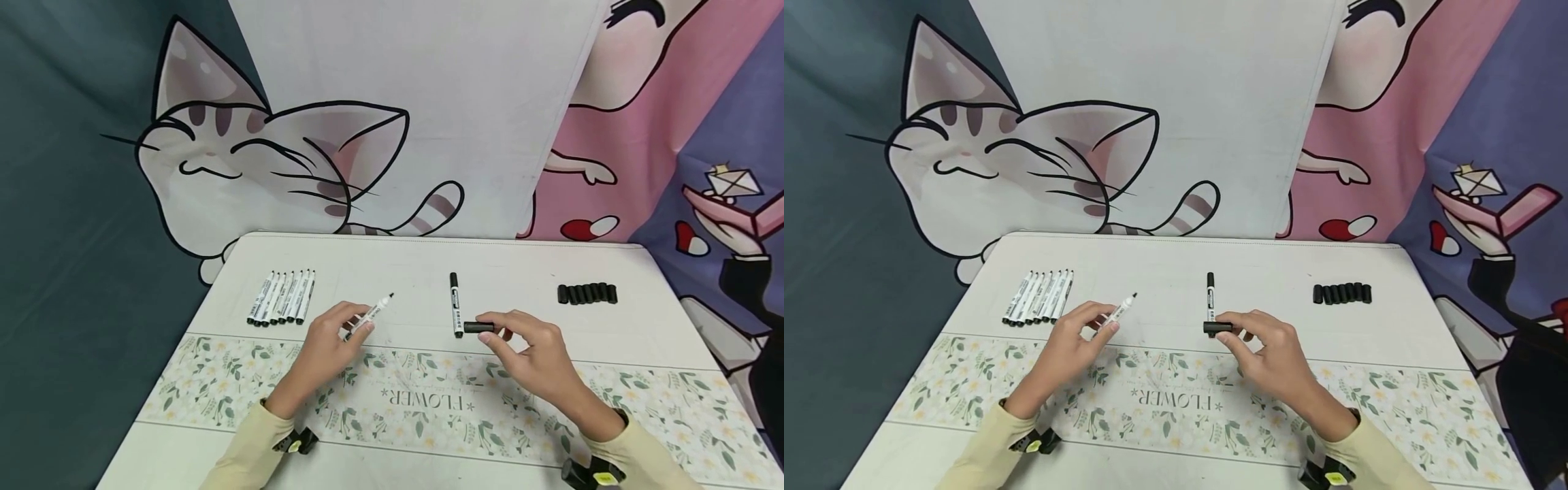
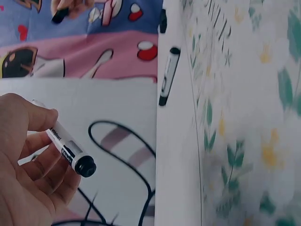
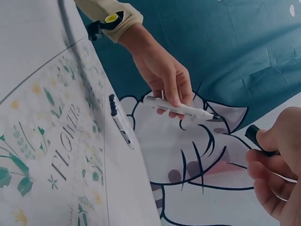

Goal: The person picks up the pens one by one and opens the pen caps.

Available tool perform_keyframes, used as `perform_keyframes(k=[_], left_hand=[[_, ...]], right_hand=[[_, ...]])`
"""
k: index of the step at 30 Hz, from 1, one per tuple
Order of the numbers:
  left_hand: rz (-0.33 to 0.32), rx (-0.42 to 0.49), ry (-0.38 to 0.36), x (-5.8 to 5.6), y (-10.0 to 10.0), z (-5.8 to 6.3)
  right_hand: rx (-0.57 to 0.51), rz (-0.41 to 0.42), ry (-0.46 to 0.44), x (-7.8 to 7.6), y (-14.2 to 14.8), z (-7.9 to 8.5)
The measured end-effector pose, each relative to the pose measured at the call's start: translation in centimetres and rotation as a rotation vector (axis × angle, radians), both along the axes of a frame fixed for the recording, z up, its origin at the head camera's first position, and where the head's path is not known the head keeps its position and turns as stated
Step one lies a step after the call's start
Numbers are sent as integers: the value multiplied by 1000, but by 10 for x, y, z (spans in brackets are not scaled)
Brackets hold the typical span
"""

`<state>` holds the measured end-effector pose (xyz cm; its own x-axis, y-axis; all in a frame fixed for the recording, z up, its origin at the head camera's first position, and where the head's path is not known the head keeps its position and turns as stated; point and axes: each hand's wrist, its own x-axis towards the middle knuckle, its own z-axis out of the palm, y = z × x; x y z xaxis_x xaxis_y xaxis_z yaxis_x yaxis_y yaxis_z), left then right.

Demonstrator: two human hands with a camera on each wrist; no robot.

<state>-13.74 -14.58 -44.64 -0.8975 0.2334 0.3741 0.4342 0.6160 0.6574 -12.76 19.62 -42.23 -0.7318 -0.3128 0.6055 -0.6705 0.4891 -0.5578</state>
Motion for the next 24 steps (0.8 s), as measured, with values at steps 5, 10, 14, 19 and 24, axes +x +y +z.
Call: perform_keyframes(k=[5,10,14,19,24], left_hand=[[121,28,-34,-11,-20,2],[216,21,-64,-21,-44,11],[279,-1,-80,-29,-66,15],[341,-32,-79,-41,-96,10],[398,-62,-78,-48,-120,1]], right_hand=[[13,-45,-47,1,4,-3],[11,-63,-47,1,7,-3],[-3,-71,-28,0,9,-3],[3,-98,-63,2,12,-5],[-2,-130,-124,2,15,-7]])
